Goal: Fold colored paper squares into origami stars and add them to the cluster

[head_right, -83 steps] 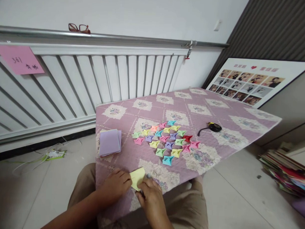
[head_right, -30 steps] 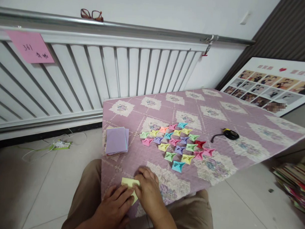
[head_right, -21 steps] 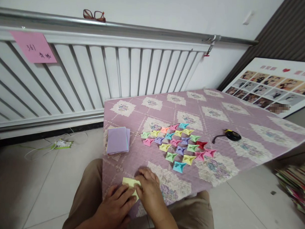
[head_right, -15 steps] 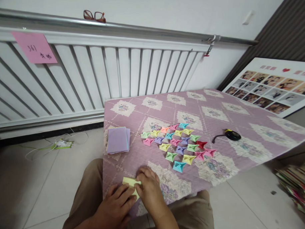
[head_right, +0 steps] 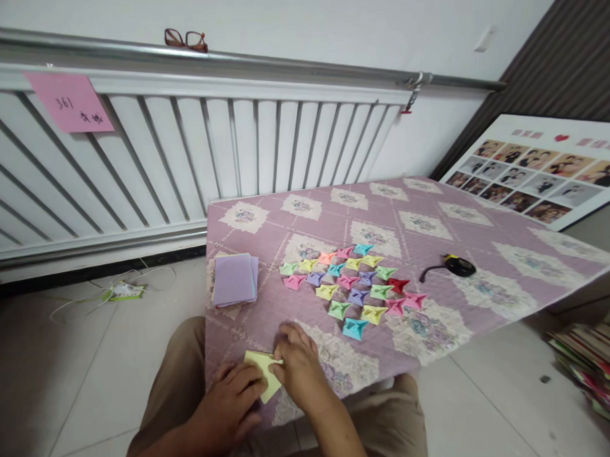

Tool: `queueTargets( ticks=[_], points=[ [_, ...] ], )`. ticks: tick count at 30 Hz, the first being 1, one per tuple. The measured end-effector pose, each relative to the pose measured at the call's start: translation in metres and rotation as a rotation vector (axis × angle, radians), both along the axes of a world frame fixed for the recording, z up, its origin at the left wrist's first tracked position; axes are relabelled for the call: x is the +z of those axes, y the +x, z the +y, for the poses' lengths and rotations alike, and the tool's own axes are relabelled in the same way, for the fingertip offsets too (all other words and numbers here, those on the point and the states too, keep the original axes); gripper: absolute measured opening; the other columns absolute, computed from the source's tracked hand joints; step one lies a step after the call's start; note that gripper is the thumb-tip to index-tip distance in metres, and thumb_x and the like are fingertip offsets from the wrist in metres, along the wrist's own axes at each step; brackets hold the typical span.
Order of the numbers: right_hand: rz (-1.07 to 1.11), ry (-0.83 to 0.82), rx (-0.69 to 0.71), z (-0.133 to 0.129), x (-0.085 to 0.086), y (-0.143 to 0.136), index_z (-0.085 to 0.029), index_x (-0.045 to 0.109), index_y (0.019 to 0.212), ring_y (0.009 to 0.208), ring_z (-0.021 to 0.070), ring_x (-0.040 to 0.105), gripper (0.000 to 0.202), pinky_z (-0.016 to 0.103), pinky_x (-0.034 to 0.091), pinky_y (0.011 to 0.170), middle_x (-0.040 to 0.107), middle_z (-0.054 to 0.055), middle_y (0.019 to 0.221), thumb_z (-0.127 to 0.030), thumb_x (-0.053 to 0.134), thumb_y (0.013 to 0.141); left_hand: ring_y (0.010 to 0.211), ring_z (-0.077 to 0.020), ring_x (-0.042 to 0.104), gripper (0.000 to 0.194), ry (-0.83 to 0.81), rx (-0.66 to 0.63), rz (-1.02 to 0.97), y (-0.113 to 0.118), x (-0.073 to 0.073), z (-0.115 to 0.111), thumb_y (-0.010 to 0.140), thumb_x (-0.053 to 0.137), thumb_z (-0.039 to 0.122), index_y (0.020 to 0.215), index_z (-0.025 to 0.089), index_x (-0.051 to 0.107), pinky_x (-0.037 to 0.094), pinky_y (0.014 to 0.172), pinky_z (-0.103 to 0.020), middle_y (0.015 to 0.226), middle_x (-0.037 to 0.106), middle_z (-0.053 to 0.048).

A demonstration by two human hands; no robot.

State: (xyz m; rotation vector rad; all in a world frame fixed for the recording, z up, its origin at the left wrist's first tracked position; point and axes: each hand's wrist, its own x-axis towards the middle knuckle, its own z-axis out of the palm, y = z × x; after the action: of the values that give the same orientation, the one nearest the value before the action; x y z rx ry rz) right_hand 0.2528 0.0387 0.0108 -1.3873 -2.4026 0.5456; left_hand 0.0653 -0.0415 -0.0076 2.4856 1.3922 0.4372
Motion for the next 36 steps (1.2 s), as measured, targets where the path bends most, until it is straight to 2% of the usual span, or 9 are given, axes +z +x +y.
queueTargets(
  ticks=[3, 6, 10, 15, 20, 25, 29, 32, 36],
  points=[
    [0.009, -0.005, -0.002, -0.001, 0.001, 0.0, -0.023, 0.059, 0.074, 0.13, 0.0282, 0.039, 0.013, 0.047, 0.034, 0.097, 0.053, 0.005, 0.131, -0.013, 0.065, 0.069, 0.105, -0.0193, 0.054, 0.018, -0.003, 0.062, -0.034, 0.002, -0.005, 0.009, 0.09, 0.053, 0.026, 0.107, 0.027, 0.06, 0.037, 0.092, -0.036, 0.107, 0.065, 0.001],
    [0.015, -0.017, -0.015, -0.003, 0.003, -0.001, -0.022, 0.059, 0.074, 0.129, 0.0283, 0.04, 0.013, 0.047, 0.034, 0.098, 0.053, 0.006, 0.131, -0.013, 0.066, 0.07, 0.095, -0.0196, 0.056, 0.018, -0.006, 0.159, -0.047, 0.002, -0.005, 0.02, 0.089, 0.05, 0.016, 0.097, 0.024, 0.063, 0.04, 0.089, -0.037, 0.098, 0.065, -0.002],
    [0.034, -0.001, -0.011, -0.006, 0.003, 0.0, -0.022, 0.059, 0.074, 0.129, 0.0278, 0.041, 0.013, 0.046, 0.034, 0.098, 0.055, 0.006, 0.13, -0.012, 0.067, 0.07, 0.102, -0.0209, 0.051, 0.024, -0.04, 0.242, -0.013, 0.0, 0.006, 0.035, 0.085, 0.054, 0.015, 0.107, 0.023, 0.059, 0.039, 0.092, -0.038, 0.109, 0.059, -0.003],
    [0.08, 0.076, 0.013, -0.008, -0.004, 0.003, -0.022, 0.059, 0.075, 0.128, 0.0272, 0.042, 0.014, 0.047, 0.033, 0.1, 0.055, 0.005, 0.129, -0.012, 0.067, 0.071, 0.1, -0.0214, 0.051, 0.018, -0.171, 0.103, 0.132, -0.006, 0.025, 0.057, 0.084, 0.06, 0.024, 0.101, 0.023, 0.059, 0.04, 0.087, -0.036, 0.104, 0.058, -0.002],
    [0.102, 0.126, 0.019, -0.009, -0.009, 0.006, -0.023, 0.06, 0.075, 0.127, 0.029, 0.043, 0.014, 0.048, 0.035, 0.098, 0.056, 0.006, 0.128, -0.013, 0.069, 0.07, 0.093, -0.0204, 0.054, 0.01, -0.215, -0.001, 0.197, -0.009, 0.029, 0.07, 0.082, 0.062, 0.027, 0.09, 0.021, 0.06, 0.041, 0.08, -0.032, 0.096, 0.059, -0.001],
    [0.077, 0.21, 0.006, -0.01, -0.008, 0.016, -0.023, 0.06, 0.076, 0.121, 0.0278, 0.047, 0.012, 0.044, 0.038, 0.094, 0.06, 0.005, 0.119, -0.014, 0.068, 0.074, 0.091, -0.0195, 0.055, 0.006, -0.194, -0.015, 0.228, -0.009, 0.024, 0.068, 0.085, 0.059, 0.026, 0.089, 0.021, 0.06, 0.042, 0.078, -0.03, 0.095, 0.059, -0.002],
    [-0.037, 0.276, 0.009, -0.016, -0.004, 0.019, -0.022, 0.06, 0.073, 0.094, 0.0229, 0.055, 0.01, 0.038, 0.039, 0.083, 0.064, 0.003, 0.094, -0.02, 0.067, 0.079, 0.09, -0.02, 0.055, 0.007, -0.146, -0.011, 0.259, -0.006, 0.021, 0.061, 0.089, 0.056, 0.025, 0.088, 0.019, 0.06, 0.043, 0.08, -0.032, 0.094, 0.06, -0.002],
    [-0.118, 0.345, 0.031, -0.021, -0.003, 0.018, -0.022, 0.06, 0.073, 0.08, 0.0197, 0.053, 0.013, 0.035, 0.037, 0.077, 0.061, 0.002, 0.078, -0.023, 0.06, 0.086, 0.091, -0.0199, 0.053, 0.011, -0.087, 0.02, 0.272, -0.005, 0.021, 0.052, 0.093, 0.048, 0.018, 0.09, 0.018, 0.059, 0.042, 0.081, -0.033, 0.095, 0.06, -0.003],
    [-0.131, 0.414, 0.063, -0.026, -0.006, 0.017, -0.022, 0.059, 0.073, 0.075, 0.0175, 0.05, 0.018, 0.034, 0.033, 0.076, 0.059, 0.0, 0.074, -0.022, 0.055, 0.09, 0.09, -0.0193, 0.053, 0.016, -0.024, 0.025, 0.274, -0.007, 0.018, 0.042, 0.094, 0.045, 0.016, 0.09, 0.019, 0.06, 0.042, 0.08, -0.033, 0.093, 0.06, -0.002]
  ],
)
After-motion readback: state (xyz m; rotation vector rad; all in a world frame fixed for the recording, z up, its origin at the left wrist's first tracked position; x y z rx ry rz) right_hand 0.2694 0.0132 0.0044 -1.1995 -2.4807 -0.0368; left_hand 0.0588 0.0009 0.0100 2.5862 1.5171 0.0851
